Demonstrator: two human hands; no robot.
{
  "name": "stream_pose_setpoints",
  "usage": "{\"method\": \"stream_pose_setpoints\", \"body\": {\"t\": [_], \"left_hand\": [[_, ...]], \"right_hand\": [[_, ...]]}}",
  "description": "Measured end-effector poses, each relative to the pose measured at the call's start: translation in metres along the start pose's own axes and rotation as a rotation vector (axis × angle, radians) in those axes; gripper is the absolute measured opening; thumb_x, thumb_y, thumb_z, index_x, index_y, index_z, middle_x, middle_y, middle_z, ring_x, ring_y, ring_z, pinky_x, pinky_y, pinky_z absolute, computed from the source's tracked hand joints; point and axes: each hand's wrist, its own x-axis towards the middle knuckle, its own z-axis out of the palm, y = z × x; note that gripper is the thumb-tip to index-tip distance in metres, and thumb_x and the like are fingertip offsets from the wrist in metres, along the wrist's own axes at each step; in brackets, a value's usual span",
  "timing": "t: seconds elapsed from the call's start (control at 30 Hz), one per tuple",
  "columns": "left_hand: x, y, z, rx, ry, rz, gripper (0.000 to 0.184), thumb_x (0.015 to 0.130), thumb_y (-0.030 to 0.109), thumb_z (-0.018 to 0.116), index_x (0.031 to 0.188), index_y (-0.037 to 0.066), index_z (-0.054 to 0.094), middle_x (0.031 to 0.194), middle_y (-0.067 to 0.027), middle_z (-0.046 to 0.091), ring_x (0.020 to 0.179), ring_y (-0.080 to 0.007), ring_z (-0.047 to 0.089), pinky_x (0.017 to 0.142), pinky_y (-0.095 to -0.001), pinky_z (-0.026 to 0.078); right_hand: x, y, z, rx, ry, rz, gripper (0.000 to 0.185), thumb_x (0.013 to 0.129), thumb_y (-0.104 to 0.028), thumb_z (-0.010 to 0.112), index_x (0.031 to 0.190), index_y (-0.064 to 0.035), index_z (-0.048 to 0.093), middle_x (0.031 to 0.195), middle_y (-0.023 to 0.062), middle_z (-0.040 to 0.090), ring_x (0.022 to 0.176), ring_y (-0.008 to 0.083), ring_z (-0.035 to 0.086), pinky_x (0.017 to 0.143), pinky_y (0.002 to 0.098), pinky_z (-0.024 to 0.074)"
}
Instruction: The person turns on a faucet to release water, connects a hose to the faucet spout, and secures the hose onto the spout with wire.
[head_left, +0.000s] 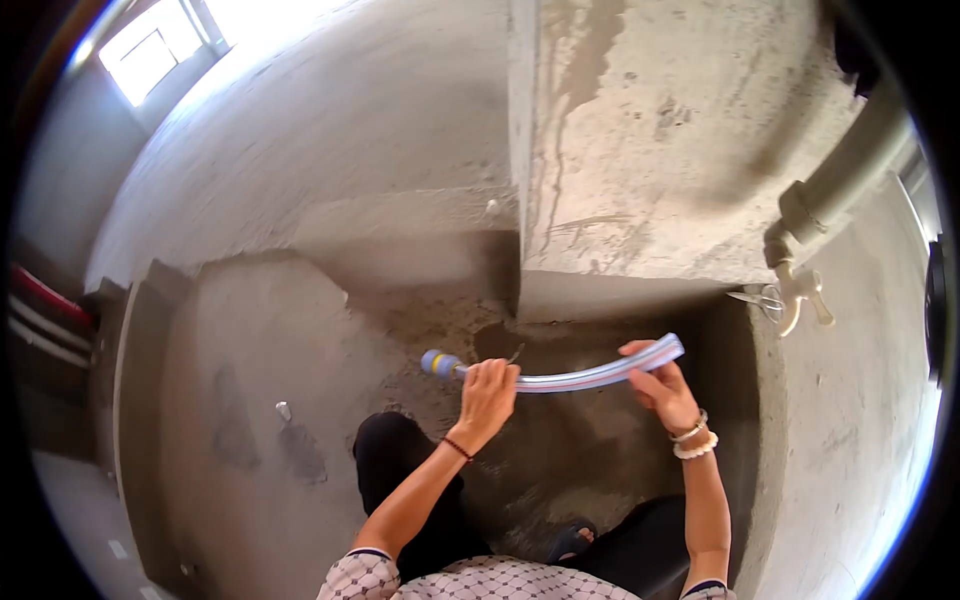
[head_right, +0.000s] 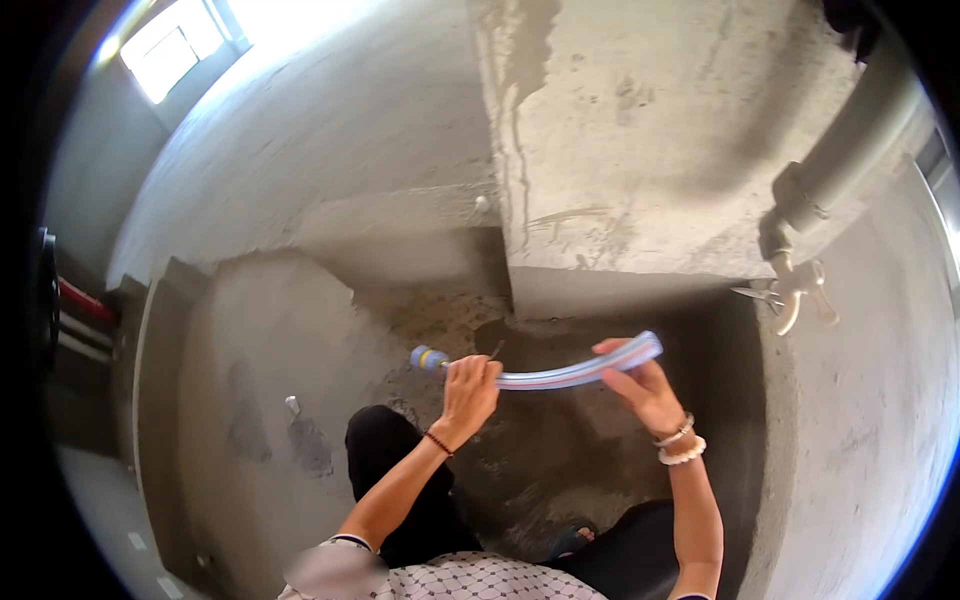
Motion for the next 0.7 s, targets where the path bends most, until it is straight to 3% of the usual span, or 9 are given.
{"method": "stream_pose_setpoints", "body": {"t": [0.1, 0.2, 0.3, 0.4, 0.5, 0.53, 0.6, 0.63, 0.7], "left_hand": [[0.008, 0.015, 0.004, 0.035, 0.022, 0.019, 0.016, 0.077, 0.011, 0.057, 0.092, 0.010, 0.052, 0.090, -0.0059, 0.047, 0.091, -0.0217, 0.051, 0.082, -0.0359, 0.038], [0.011, 0.026, 0.002, -0.008, 0.007, 0.048, 0.023, 0.073, 0.006, 0.059, 0.094, 0.009, 0.054, 0.093, -0.0068, 0.049, 0.095, -0.0231, 0.051, 0.083, -0.0367, 0.038], [0.014, 0.037, 0.002, -0.195, 0.008, 0.074, 0.028, 0.071, 0.006, 0.063, 0.097, 0.009, 0.054, 0.096, -0.0071, 0.049, 0.094, -0.0238, 0.051, 0.083, -0.0372, 0.038], [0.021, 0.064, -0.001, -0.497, -0.117, 0.090, 0.025, 0.074, 0.013, 0.067, 0.095, 0.006, 0.055, 0.095, -0.0098, 0.049, 0.091, -0.0289, 0.050, 0.078, -0.0403, 0.040], [0.040, 0.107, 0.004, -0.670, -0.208, 0.238, 0.029, 0.079, 0.025, 0.069, 0.095, 0.003, 0.057, 0.091, -0.0106, 0.051, 0.088, -0.0287, 0.052, 0.075, -0.0375, 0.041], [0.048, 0.121, -0.003, -0.732, -0.244, 0.263, 0.031, 0.080, 0.028, 0.069, 0.097, 0.004, 0.057, 0.090, -0.0096, 0.052, 0.089, -0.0280, 0.052, 0.077, -0.0374, 0.041], [0.058, 0.133, -0.009, -0.743, -0.142, 0.311, 0.023, 0.082, 0.023, 0.068, 0.093, 0.004, 0.059, 0.087, -0.0093, 0.053, 0.083, -0.0266, 0.055, 0.073, -0.0357, 0.044], [0.063, 0.136, -0.014, -0.733, -0.140, 0.337, 0.023, 0.082, 0.023, 0.068, 0.093, 0.004, 0.059, 0.087, -0.0093, 0.053, 0.083, -0.0266, 0.055, 0.073, -0.0357, 0.044], [0.080, 0.146, -0.022, -0.865, -0.148, 0.134, 0.015, 0.083, 0.017, 0.066, 0.088, 0.005, 0.060, 0.082, -0.0090, 0.054, 0.076, -0.0284, 0.056, 0.066, -0.0364, 0.045]], "right_hand": [[-0.006, 0.014, -0.025, 0.141, 0.108, 0.113, 0.025, 0.089, -0.010, 0.055, 0.113, -0.0134, 0.053, 0.069, -0.0039, 0.046, 0.046, 0.0013, 0.028, 0.040, 0.0175, 0.0187], [-0.012, 0.027, -0.045, 0.273, 0.193, 0.171, 0.024, 0.089, -0.019, 0.058, 0.112, -0.0131, 0.054, 0.069, -0.0059, 0.044, 0.048, 0.0011, 0.028, 0.041, 0.0176, 0.0185], [-0.026, 0.029, -0.047, 0.166, 0.251, 0.070, 0.024, 0.091, -0.024, 0.057, 0.112, -0.0120, 0.054, 0.069, -0.0070, 0.042, 0.049, 0.0010, 0.028, 0.042, 0.0176, 0.0196], [-0.039, 0.017, -0.049, 0.025, 0.292, -0.195, 0.022, 0.093, -0.027, 0.054, 0.108, -0.0107, 0.055, 0.069, -0.0078, 0.040, 0.053, 0.0006, 0.031, 0.045, 0.0180, 0.0242], [-0.035, -0.009, -0.047, 0.090, 0.527, -0.352, 0.020, 0.097, -0.029, 0.047, 0.101, -0.0106, 0.054, 0.083, -0.0031, 0.058, 0.054, 0.0005, 0.033, 0.046, 0.0173, 0.0267], [-0.040, -0.016, -0.051, 0.049, 0.500, -0.351, 0.021, 0.097, -0.031, 0.047, 0.101, -0.0114, 0.052, 0.088, 0.0009, 0.062, 0.056, 0.0015, 0.037, 0.048, 0.0178, 0.0290], [-0.044, -0.014, -0.052, -0.037, 0.392, -0.300, 0.021, 0.097, -0.032, 0.047, 0.099, -0.0113, 0.050, 0.085, 0.0016, 0.061, 0.062, 0.0037, 0.045, 0.052, 0.0197, 0.0355], [-0.047, -0.009, -0.049, -0.149, 0.338, -0.395, 0.022, 0.097, -0.034, 0.045, 0.101, -0.0118, 0.049, 0.079, 0.0020, 0.058, 0.059, 0.0042, 0.045, 0.051, 0.0195, 0.0350], [-0.052, 0.016, -0.071, -0.254, 0.406, -0.393, 0.024, 0.097, -0.033, 0.047, 0.099, -0.0093, 0.049, 0.074, -0.0003, 0.056, 0.068, 0.0076, 0.053, 0.061, 0.0248, 0.0431]]}}
